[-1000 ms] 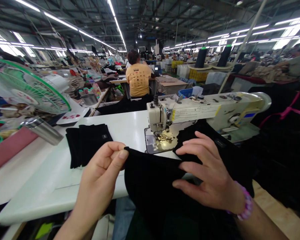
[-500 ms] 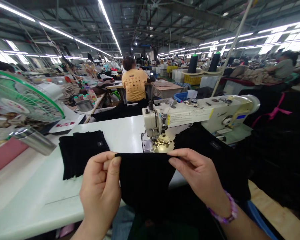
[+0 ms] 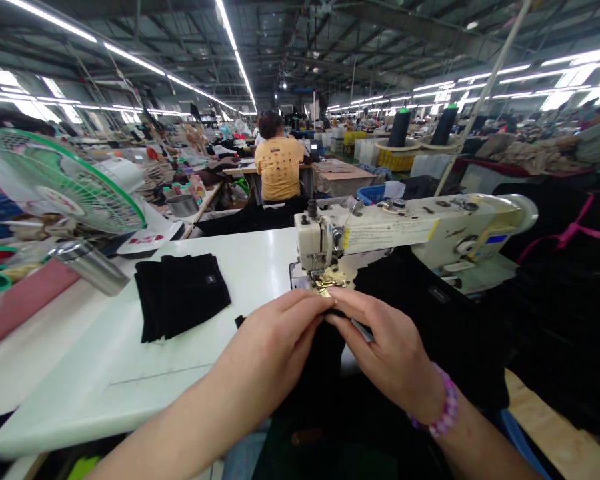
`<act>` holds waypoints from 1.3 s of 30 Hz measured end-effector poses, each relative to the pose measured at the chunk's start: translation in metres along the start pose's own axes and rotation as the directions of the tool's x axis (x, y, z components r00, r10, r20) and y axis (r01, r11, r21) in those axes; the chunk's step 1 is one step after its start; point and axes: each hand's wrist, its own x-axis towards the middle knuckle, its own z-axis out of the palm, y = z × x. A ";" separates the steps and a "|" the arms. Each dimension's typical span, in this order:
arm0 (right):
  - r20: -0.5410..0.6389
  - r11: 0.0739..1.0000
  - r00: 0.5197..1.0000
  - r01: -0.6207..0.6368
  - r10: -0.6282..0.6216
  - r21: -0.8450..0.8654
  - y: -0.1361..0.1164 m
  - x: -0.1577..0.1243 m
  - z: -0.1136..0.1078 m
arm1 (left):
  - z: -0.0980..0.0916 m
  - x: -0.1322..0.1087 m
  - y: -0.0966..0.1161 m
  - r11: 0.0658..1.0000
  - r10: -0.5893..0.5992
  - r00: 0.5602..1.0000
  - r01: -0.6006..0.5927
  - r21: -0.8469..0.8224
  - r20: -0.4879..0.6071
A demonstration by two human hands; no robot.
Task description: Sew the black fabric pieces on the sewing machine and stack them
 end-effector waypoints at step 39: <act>0.322 0.929 0.896 -0.206 0.305 -0.307 0.072 -0.059 0.090 | 0.123 0.044 -0.163 0.667 -0.744 0.637 0.689 0.284 0.201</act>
